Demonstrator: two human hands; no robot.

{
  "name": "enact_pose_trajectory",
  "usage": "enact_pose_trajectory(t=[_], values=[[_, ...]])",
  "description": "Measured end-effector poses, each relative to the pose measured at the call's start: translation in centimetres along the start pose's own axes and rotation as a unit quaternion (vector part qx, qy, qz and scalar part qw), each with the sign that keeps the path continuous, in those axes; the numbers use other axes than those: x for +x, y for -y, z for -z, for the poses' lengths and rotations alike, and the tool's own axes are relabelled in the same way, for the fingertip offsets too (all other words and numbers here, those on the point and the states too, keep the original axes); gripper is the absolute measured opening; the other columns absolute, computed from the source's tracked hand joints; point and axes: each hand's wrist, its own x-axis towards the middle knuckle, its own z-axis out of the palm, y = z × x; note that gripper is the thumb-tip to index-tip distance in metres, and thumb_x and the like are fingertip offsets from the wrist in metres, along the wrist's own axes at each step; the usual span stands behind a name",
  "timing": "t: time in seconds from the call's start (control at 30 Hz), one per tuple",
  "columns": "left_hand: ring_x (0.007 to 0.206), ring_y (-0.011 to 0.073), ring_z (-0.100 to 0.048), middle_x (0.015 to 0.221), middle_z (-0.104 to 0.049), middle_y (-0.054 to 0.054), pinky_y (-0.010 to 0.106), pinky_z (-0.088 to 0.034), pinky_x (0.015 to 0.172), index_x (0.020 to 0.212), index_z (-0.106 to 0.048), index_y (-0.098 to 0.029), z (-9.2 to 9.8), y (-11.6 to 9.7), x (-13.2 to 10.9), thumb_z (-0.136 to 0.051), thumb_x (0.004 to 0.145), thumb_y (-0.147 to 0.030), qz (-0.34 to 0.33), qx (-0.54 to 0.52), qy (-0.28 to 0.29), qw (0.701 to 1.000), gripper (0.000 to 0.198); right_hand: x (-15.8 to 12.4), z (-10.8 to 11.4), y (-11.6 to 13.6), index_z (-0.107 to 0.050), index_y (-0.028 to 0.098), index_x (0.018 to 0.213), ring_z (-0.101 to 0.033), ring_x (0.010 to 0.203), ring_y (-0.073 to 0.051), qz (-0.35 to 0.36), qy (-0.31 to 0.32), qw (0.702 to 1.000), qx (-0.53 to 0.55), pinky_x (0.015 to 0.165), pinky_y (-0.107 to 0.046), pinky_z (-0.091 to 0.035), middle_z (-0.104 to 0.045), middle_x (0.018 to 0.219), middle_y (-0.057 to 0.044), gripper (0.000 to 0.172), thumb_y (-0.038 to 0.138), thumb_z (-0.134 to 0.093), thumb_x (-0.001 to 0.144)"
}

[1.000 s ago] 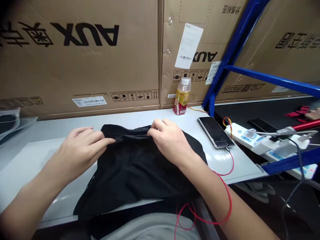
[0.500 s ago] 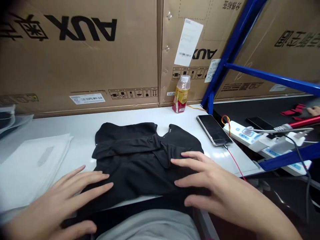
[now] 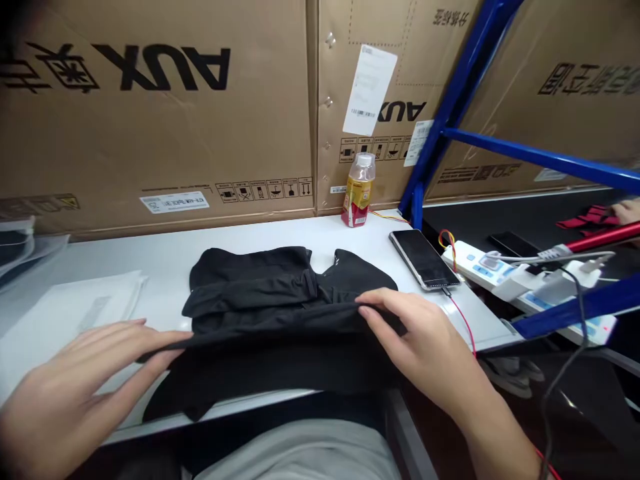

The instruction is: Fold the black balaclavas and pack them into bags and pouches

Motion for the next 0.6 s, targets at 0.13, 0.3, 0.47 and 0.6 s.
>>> enact_pose_trajectory(t=[0.13, 0.3, 0.47, 0.6], values=[[0.094, 0.0352, -0.068, 0.105, -0.075, 0.010, 0.055, -0.050, 0.085, 0.124, -0.070, -0.024, -0.9, -1.4, 3.6, -0.046, 0.107, -0.032, 0.011, 0.198, 0.038, 0.979, 0.030, 2.2, -1.9, 0.0, -0.071, 0.025, 0.112, -0.071, 0.099, -0.029, 0.018, 0.009, 0.994, -0.108, 0.089, -0.046, -0.058, -0.074, 0.105, -0.007, 0.020, 0.032, -0.054, 0.104], [0.137, 0.0373, -0.054, 0.152, -0.058, 0.013, 0.064, -0.037, 0.117, 0.151, -0.054, -0.021, -3.3, -5.7, 4.9, -0.043, 0.103, -0.014, -0.051, 0.145, 0.006, 0.988, 0.050, 2.0, -3.8, 1.6, -0.068, 0.022, 0.128, -0.062, 0.127, -0.032, 0.074, -0.035, 0.991, -0.105, 0.106, -0.052, -0.053, -0.067, 0.134, -0.013, 0.029, 0.026, -0.048, 0.106], [0.157, 0.0404, -0.030, 0.172, -0.033, 0.008, 0.071, -0.037, 0.118, 0.163, -0.037, -0.019, -5.2, -9.1, 6.2, -0.040, 0.110, -0.047, -0.108, 0.027, 0.121, 0.986, 0.060, 1.6, -6.1, 4.5, -0.044, 0.018, 0.159, -0.027, 0.160, -0.032, 0.167, 0.059, 0.979, -0.102, 0.125, -0.058, -0.037, -0.041, 0.168, -0.008, 0.051, 0.023, -0.042, 0.108], [0.158, 0.0417, -0.028, 0.173, -0.028, 0.005, 0.077, -0.038, 0.115, 0.166, -0.028, -0.031, -6.3, -8.0, 5.8, -0.037, 0.110, -0.054, -0.042, -0.017, 0.184, 0.982, 0.062, 1.9, -7.3, 4.1, -0.037, 0.019, 0.163, -0.027, 0.160, -0.031, 0.133, 0.127, 0.977, -0.109, 0.126, -0.060, -0.034, -0.037, 0.169, -0.007, 0.054, 0.025, -0.038, 0.110]])
